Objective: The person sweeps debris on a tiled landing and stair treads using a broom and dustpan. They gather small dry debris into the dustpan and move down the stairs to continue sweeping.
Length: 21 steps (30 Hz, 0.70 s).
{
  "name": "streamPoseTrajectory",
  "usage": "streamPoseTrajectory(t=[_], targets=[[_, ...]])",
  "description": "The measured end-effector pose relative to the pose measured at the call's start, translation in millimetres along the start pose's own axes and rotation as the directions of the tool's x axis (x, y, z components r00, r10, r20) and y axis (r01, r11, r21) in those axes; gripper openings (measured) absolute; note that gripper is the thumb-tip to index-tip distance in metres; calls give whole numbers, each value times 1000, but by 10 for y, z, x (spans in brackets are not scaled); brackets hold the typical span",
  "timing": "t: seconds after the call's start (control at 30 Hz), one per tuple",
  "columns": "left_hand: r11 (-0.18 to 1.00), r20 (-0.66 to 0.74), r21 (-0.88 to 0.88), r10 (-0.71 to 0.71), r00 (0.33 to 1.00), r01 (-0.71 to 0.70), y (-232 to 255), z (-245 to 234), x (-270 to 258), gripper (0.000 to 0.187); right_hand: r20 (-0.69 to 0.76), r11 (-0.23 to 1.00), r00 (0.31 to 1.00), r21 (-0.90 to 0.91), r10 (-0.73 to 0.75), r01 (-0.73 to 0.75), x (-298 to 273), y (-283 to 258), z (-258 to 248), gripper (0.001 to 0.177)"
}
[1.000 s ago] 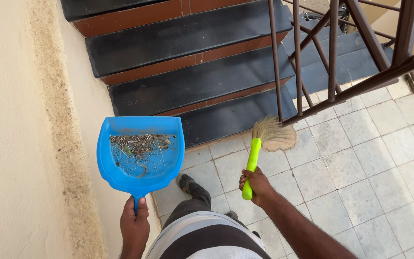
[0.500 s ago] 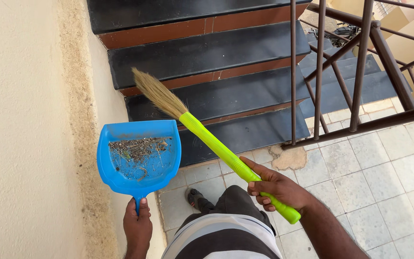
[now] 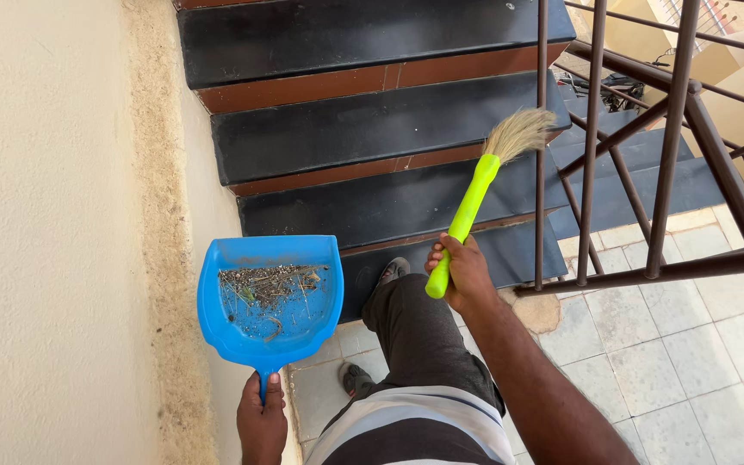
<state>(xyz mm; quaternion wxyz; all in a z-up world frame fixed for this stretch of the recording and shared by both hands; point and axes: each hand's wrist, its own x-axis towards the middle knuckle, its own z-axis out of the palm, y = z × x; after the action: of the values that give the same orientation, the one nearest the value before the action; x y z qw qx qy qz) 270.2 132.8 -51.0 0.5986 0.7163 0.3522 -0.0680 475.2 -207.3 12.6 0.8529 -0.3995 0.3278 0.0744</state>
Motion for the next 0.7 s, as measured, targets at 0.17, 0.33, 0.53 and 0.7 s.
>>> streamPoseTrajectory(t=[0.17, 0.33, 0.53, 0.7], targets=[[997, -24, 75, 18, 1000, -17, 173, 116, 514, 37, 260, 954, 955, -295, 140, -60, -949, -713, -52, 56], [996, -16, 86, 25, 1000, -23, 654, 302, 1084, 37, 395, 920, 859, -341, 326, -192, -778, -1199, 395, 77], [995, -16, 90, 45, 999, -44, 1558, 686, 1615, 39, 372, 954, 887, 18, 273, -301, 443, -1463, 1175, 60], [999, -32, 44, 30, 999, -28, 2260, 964, 1847, 39, -74, 999, 996, 8, 40, -39, 984, -1728, 1530, 22]])
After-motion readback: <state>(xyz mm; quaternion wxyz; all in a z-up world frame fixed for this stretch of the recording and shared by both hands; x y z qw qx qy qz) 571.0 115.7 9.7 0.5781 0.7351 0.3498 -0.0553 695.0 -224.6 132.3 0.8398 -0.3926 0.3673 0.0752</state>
